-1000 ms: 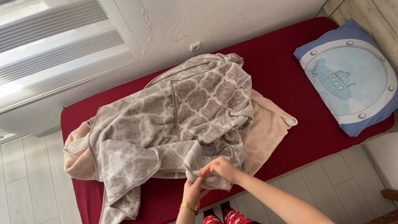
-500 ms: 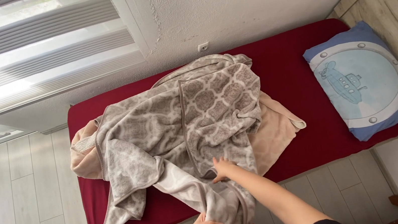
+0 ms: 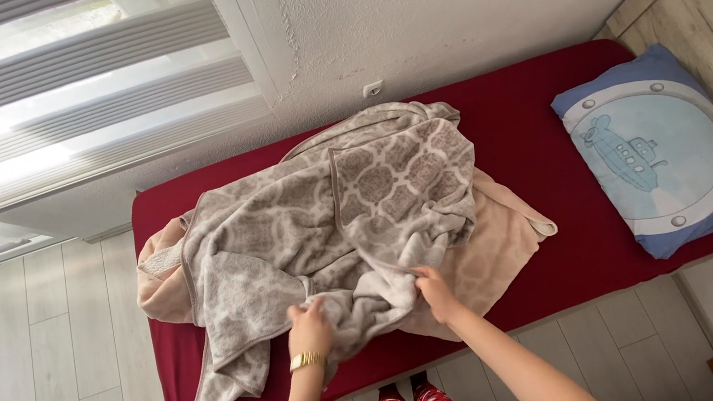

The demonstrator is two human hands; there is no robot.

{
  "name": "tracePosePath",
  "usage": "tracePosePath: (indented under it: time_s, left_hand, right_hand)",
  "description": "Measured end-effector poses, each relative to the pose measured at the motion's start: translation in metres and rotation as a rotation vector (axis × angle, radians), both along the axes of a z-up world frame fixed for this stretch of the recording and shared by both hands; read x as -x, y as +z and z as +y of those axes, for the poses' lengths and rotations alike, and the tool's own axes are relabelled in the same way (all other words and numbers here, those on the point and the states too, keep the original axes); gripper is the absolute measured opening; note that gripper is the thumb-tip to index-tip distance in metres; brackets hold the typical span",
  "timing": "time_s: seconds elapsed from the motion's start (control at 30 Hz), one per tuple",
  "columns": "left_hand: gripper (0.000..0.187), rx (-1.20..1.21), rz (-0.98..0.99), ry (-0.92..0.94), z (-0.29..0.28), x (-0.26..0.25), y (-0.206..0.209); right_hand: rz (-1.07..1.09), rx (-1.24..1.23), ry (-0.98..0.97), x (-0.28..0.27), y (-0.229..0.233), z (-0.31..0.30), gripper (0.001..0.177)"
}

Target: The person folds a patterned blanket on a red bed. They smooth the fabric, fold it in half multiple times, and place the folded blanket on top of a pillow.

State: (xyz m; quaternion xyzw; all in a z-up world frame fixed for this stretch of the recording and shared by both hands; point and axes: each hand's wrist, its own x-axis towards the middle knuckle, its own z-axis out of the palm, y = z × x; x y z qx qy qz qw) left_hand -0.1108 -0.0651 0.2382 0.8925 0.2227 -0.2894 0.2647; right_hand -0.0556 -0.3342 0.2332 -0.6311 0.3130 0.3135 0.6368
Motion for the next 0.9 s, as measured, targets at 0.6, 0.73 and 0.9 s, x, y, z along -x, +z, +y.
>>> tracePosePath:
  time_s: [0.6, 0.73, 0.9]
  left_hand:
    - [0.053, 0.445, -0.014, 0.088, -0.121, -0.116, -0.139]
    - [0.042, 0.472, -0.115, -0.018, -0.132, -0.092, -0.13]
    - [0.032, 0.527, -0.348, -0.248, -0.165, -0.048, -0.147]
  right_hand:
    - [-0.181, -0.455, 0.977, 0.094, 0.018, -0.019, 0.032]
    - [-0.446, -0.288, 0.95, 0.042, 0.028, -0.011, 0.02]
    - [-0.696, 0.704, 0.529, -0.041, -0.011, 0.0, 0.019]
